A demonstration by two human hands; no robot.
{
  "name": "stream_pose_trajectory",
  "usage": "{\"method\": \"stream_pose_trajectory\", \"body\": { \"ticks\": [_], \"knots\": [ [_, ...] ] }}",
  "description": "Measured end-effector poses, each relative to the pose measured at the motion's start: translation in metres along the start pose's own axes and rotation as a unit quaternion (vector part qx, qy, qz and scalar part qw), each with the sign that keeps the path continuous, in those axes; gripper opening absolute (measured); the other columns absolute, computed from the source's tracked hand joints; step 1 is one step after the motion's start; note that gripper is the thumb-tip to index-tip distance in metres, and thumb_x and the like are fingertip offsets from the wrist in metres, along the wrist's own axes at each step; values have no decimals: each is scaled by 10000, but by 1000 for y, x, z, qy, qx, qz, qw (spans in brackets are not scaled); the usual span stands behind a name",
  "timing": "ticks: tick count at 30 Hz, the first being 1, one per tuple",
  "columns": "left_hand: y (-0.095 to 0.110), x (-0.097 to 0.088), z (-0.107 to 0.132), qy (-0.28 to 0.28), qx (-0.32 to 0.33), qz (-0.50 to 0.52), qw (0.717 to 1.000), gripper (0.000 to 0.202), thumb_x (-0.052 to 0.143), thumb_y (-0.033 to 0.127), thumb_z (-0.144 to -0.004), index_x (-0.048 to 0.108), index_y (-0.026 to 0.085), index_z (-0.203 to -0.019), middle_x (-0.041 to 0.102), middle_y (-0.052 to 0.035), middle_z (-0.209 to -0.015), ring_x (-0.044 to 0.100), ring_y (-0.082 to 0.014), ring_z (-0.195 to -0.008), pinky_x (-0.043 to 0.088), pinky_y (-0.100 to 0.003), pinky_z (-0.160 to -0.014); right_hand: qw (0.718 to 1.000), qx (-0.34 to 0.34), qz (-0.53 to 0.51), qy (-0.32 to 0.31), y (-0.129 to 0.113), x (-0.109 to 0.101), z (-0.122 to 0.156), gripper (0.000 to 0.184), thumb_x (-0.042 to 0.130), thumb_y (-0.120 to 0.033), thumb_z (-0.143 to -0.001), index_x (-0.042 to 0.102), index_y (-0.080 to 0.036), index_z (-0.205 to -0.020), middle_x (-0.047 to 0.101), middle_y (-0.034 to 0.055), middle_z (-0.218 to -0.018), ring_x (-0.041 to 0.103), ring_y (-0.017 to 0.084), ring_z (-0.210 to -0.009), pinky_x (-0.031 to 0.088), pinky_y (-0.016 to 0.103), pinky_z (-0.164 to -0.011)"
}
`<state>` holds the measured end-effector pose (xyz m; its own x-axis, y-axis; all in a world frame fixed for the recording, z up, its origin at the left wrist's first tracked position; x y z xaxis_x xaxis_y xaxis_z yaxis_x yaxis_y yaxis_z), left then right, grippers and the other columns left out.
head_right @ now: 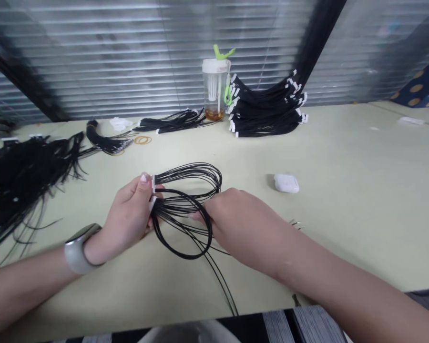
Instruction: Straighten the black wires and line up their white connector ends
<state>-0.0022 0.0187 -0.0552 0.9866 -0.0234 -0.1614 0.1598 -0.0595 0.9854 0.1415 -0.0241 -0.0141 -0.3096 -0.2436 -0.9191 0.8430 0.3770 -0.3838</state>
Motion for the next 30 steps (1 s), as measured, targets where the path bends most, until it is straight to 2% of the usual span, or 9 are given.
{"method": "stream_pose_trajectory", "body": {
  "ticks": [3,5,8,11,14,18,22,26,30],
  "knots": [
    [1,-1,1,7,1,0,1000,407,352,564,-836,480,190,-739,412,72,-444,354,-49,-239,279,-166,-216,990,-52,-131,-6,-9,6,-4,226,418,-265,-870,506,-186,-677,569,-27,-665,474,88,-593,346,208,-555],
    [3,-1,3,6,7,-4,1000,400,343,558,-842,470,193,-737,416,70,-455,354,-51,-240,283,-168,-215,975,-74,-207,-9,-13,13,-6,230,415,-247,-866,486,-178,-658,516,-43,-628,432,73,-578,341,190,-541],
    [9,-1,6,4,36,-31,999,383,345,533,-852,468,192,-731,420,63,-466,369,-53,-260,294,-171,-237,957,-74,-281,-8,-13,26,-12,252,407,-270,-863,500,-164,-654,450,-38,-587,389,76,-561,323,197,-509],
    [16,-3,7,13,77,-84,993,374,340,495,-870,486,181,-730,457,41,-498,405,-64,-325,322,-182,-298,945,-60,-321,1,-12,33,-16,203,438,-254,-833,543,-149,-695,461,-28,-585,400,81,-558,321,203,-499],
    [24,-4,5,23,116,-135,984,375,321,434,-895,499,165,-703,525,5,-567,467,-86,-458,374,-194,-417,946,-49,-321,14,-11,34,-16,175,462,-230,-807,547,-148,-678,466,-32,-571,402,76,-549,314,192,-488],
    [28,-1,1,6,122,-186,975,394,318,367,-904,470,159,-606,530,-4,-565,483,-102,-542,378,-206,-505,952,-49,-301,18,-11,32,-14,166,460,-224,-804,543,-155,-678,463,-37,-568,389,73,-542,315,192,-493],
    [29,-1,0,9,120,-199,973,399,320,357,-903,433,168,-570,475,6,-522,508,-121,-584,381,-214,-532,959,-50,-280,21,-12,29,-14,189,441,-220,-818,523,-157,-660,465,-38,-569,400,75,-544,325,196,-501],
    [26,-1,1,11,113,-187,976,387,317,369,-903,439,171,-593,484,10,-531,500,-115,-564,389,-216,-535,967,-56,-246,27,-15,26,-14,230,378,-219,-860,501,-171,-672,470,-41,-573,406,77,-541,337,204,-509],
    [24,-1,1,10,99,-181,978,400,316,389,-900,438,173,-586,471,12,-513,466,-108,-513,374,-218,-497,980,-88,-172,41,-22,21,-11,157,416,-169,-832,472,-187,-686,495,-44,-602,417,84,-560,341,221,-534]
  ]
}}
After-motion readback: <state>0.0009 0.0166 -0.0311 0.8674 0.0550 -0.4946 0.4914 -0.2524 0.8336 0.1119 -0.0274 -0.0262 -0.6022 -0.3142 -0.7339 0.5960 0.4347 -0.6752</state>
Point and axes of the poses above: each hand's wrist, its own z-axis away from the middle knuckle, its own x-axis out of the palm, y = z × x, the point moved 9 cm from there along -z, towards the middle knuckle
